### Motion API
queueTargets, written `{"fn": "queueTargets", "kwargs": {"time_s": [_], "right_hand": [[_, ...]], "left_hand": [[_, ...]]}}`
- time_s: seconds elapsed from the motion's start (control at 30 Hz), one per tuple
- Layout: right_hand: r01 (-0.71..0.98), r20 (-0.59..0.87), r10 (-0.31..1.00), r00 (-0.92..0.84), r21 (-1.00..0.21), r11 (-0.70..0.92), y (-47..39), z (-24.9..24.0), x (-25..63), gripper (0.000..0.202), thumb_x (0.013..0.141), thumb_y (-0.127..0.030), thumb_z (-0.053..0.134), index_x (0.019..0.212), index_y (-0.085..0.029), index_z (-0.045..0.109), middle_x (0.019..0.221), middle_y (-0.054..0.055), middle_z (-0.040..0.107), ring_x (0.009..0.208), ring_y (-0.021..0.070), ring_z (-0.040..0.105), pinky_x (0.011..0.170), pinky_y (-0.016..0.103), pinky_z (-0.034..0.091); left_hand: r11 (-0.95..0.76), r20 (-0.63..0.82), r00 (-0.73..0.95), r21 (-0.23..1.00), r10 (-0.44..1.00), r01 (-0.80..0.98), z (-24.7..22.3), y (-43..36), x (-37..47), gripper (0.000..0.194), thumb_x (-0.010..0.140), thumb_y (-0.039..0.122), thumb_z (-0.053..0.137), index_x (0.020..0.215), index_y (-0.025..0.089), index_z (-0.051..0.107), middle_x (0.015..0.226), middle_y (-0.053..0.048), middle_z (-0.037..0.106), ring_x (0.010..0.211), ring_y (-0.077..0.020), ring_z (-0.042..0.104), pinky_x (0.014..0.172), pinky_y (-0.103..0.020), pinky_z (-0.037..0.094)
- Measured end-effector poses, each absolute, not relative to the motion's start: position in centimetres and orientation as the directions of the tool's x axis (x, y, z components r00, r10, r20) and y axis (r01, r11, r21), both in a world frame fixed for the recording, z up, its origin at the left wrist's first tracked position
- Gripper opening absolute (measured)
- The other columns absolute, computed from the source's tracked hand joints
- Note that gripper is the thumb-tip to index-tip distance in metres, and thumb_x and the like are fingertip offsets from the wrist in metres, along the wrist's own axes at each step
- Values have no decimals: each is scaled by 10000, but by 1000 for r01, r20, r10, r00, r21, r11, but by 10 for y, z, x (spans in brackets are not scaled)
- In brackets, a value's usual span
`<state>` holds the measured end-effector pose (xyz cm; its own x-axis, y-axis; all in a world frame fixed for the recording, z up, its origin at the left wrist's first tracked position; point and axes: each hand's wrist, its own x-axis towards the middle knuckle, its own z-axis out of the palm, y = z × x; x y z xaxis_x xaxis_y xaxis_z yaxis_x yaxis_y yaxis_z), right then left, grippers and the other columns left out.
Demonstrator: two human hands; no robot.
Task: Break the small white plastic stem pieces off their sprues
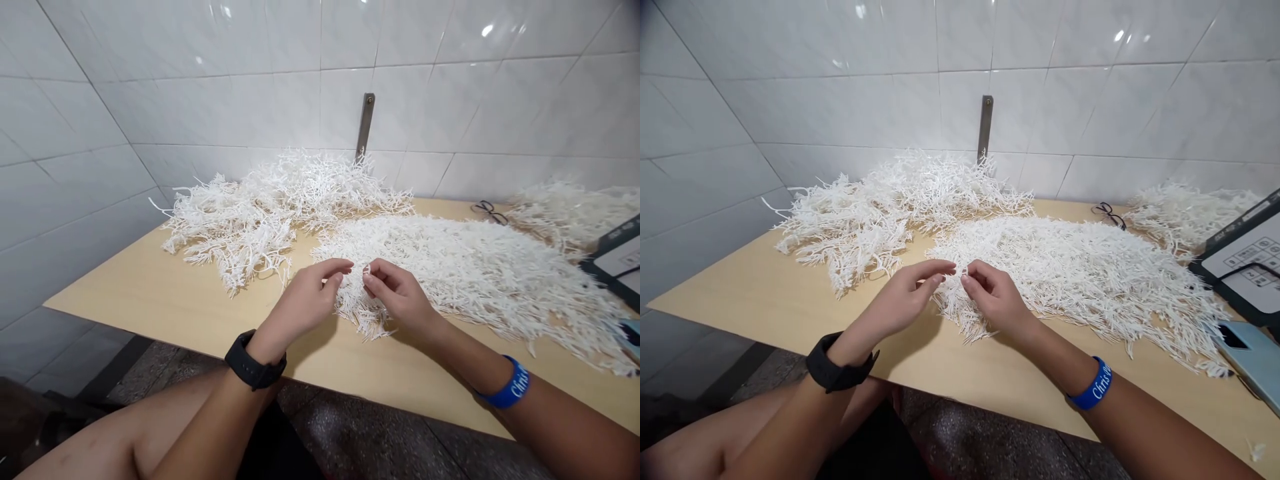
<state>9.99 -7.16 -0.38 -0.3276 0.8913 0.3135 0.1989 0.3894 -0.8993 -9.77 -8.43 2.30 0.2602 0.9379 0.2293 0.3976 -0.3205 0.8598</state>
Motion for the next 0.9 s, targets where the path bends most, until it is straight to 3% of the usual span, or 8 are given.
{"fn": "queueTargets", "kwargs": {"time_s": [0.2, 0.3, 0.37, 0.47, 0.67, 0.73, 0.8, 0.9], "right_hand": [[176, 335, 923, -189, -913, 367, -76, -5, 91, 236, 901, -359, 540, 733, -201, 491, 590, -52, 384, 536, 102, 342, 510, 254, 282], [143, 320, 911, -261, -920, 365, -79, -4, 88, 240, 906, -350, 515, 722, -200, 478, 581, -52, 400, 525, 101, 347, 508, 255, 283], [182, 297, 904, -306, -914, 362, -81, -3, 87, 278, 907, -334, 493, 670, -204, 430, 557, -57, 362, 509, 98, 327, 496, 257, 262], [283, 315, 882, -350, -862, 420, -84, -1, 88, 299, 897, -290, 464, 623, -206, 379, 552, -56, 323, 508, 97, 318, 492, 259, 246], [346, 500, 768, -400, -694, 632, -92, 3, 92, 286, 875, -220, 439, 606, -209, 343, 498, -69, 292, 450, 83, 284, 470, 259, 214], [303, 497, 772, -396, -723, 621, -93, 4, 93, 270, 893, -234, 435, 629, -206, 383, 508, -65, 330, 458, 86, 307, 473, 254, 239], [262, 468, 811, -350, -783, 564, -90, 4, 94, 283, 911, -269, 447, 638, -202, 419, 523, -55, 381, 479, 94, 347, 488, 253, 281], [238, 427, 863, -270, -839, 489, -85, 3, 94, 315, 910, -295, 489, 614, -194, 458, 539, -36, 446, 511, 104, 402, 520, 262, 320]], "left_hand": [[-285, 220, 275, 931, 936, 226, 9, -93, -73, 470, 869, 475, 563, 1242, 194, 610, 1335, -110, 587, 1215, -253, 543, 1028, -378, 405], [-306, 274, 189, 937, 943, 170, 7, -95, -64, 347, 927, 411, 472, 979, 164, 711, 1009, -79, 718, 949, -207, 634, 853, -313, 472], [-279, 265, 97, 942, 959, 188, 7, -96, -57, 353, 928, 366, 464, 780, 147, 698, 747, -41, 687, 742, -171, 611, 704, -272, 462], [-205, 210, -22, 969, 977, 140, 4, -93, -49, 306, 892, 316, 512, 679, 140, 646, 622, -11, 609, 626, -137, 561, 616, -244, 440], [0, -131, -295, 914, 946, -406, 3, -73, -59, 296, 909, 319, 499, 693, 134, 581, 504, 36, 508, 406, -50, 425, 454, -172, 372], [-17, -130, -305, 899, 943, -437, 8, -71, -65, 260, 899, 332, 538, 755, 125, 604, 543, 15, 566, 444, -54, 493, 489, -168, 414], [42, -124, -173, 910, 977, -413, 12, -73, -66, 203, 893, 290, 554, 856, 112, 643, 728, -66, 687, 605, -91, 625, 618, -204, 503], [126, -140, -20, 938, 990, -322, 11, -78, -61, 205, 868, 183, 564, 1049, 135, 648, 982, -121, 723, 765, -136, 683, 760, -285, 545]]}}
